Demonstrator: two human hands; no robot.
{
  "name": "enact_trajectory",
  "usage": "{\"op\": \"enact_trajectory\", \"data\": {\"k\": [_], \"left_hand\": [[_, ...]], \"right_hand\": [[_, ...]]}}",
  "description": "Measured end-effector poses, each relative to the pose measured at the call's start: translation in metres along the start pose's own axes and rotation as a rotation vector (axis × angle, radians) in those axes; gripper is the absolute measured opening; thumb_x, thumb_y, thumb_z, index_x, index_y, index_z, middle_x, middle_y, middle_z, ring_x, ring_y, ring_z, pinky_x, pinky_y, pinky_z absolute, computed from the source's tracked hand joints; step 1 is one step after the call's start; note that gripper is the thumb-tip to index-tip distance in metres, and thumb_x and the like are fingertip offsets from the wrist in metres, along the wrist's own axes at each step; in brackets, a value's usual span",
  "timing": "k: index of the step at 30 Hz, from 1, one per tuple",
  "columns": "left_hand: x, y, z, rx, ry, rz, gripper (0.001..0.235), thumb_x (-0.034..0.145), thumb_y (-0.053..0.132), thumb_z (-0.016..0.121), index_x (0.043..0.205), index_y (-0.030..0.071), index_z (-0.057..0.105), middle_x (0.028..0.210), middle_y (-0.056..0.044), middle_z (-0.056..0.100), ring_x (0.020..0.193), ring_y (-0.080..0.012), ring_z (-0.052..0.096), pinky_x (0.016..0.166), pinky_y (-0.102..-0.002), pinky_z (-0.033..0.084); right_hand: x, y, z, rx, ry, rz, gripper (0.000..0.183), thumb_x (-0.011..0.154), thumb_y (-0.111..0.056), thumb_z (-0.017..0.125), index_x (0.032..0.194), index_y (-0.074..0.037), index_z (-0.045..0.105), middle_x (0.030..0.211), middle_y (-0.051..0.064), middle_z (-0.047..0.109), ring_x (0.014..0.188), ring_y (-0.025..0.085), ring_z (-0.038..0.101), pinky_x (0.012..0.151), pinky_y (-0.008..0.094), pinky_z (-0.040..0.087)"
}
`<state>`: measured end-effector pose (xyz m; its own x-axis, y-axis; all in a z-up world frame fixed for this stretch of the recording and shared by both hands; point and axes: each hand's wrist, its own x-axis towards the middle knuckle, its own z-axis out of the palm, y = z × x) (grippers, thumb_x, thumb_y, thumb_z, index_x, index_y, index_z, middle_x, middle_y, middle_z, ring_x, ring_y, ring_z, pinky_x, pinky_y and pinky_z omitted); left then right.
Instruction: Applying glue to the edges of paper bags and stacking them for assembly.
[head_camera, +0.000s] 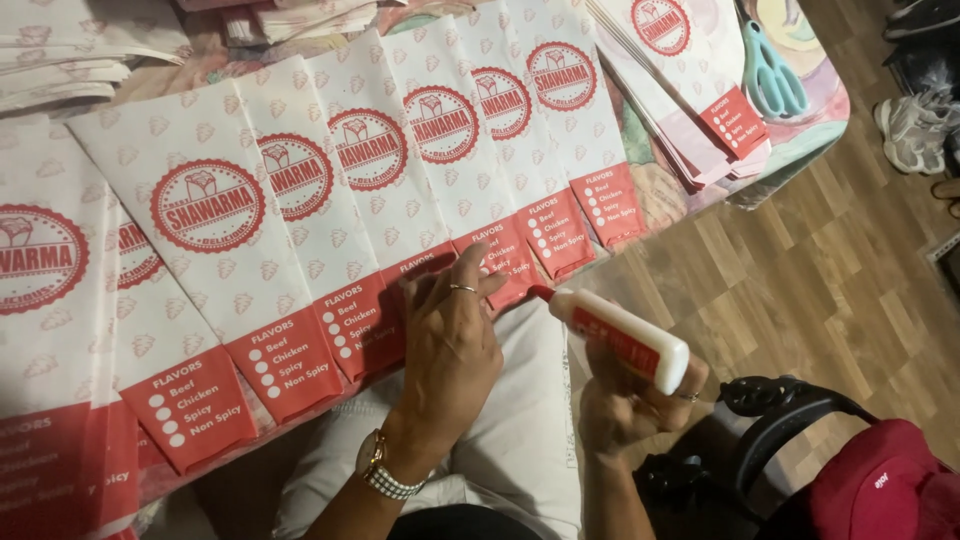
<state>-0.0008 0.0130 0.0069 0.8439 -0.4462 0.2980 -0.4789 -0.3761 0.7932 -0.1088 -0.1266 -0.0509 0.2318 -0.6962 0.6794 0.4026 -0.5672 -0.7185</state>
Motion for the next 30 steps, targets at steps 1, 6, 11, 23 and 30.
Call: {"op": "enact_trajectory", "data": {"k": [1,6,11,23,30], "left_hand": [[0.0,0.0,-0.001,-0.001,-0.016,-0.003,0.06,0.087,-0.017,0.052,0.143,0.002,0.042,0.112,-0.012,0.079,0.116,-0.0241,0.072,0.109,-0.052,0.037],[0.0,0.001,-0.003,0.03,-0.017,0.008,0.067,0.081,-0.02,0.05,0.143,0.003,0.041,0.114,-0.01,0.079,0.116,-0.0262,0.07,0.106,-0.053,0.038],[-0.001,0.002,-0.005,0.046,-0.053,-0.029,0.069,0.082,-0.018,0.051,0.146,0.005,0.038,0.119,-0.005,0.078,0.116,-0.0276,0.069,0.114,-0.072,0.029],[-0.009,-0.018,-0.036,0.054,0.201,0.271,0.053,0.092,-0.016,0.073,0.139,-0.003,0.053,0.107,-0.01,0.078,0.099,-0.0233,0.069,0.093,-0.038,0.049],[-0.025,-0.024,-0.052,0.152,0.087,0.14,0.062,0.087,-0.001,0.08,0.142,0.002,0.05,0.099,-0.004,0.08,0.101,-0.02,0.072,0.097,-0.044,0.045]], "right_hand": [[0.0,-0.002,0.003,0.02,-0.014,0.003,0.049,0.075,0.015,0.076,0.115,-0.003,0.051,0.108,0.013,0.064,0.103,0.035,0.073,0.091,0.052,0.071],[-0.01,-0.029,0.024,-0.046,-0.063,0.07,0.052,0.071,0.009,0.079,0.109,0.001,0.044,0.1,0.028,0.064,0.091,0.047,0.073,0.079,0.065,0.066],[-0.012,0.004,-0.006,-0.057,-0.018,0.073,0.062,0.071,0.017,0.076,0.119,-0.002,0.042,0.096,0.026,0.059,0.091,0.051,0.072,0.066,0.061,0.066],[0.002,-0.013,-0.011,0.062,0.133,0.278,0.058,0.08,-0.001,0.086,0.123,-0.009,0.047,0.1,0.008,0.058,0.093,0.021,0.064,0.086,0.044,0.065],[-0.026,-0.024,0.005,0.166,-0.07,0.204,0.068,0.074,0.01,0.078,0.129,-0.003,0.04,0.112,0.034,0.063,0.098,0.046,0.07,0.091,0.07,0.064]]}}
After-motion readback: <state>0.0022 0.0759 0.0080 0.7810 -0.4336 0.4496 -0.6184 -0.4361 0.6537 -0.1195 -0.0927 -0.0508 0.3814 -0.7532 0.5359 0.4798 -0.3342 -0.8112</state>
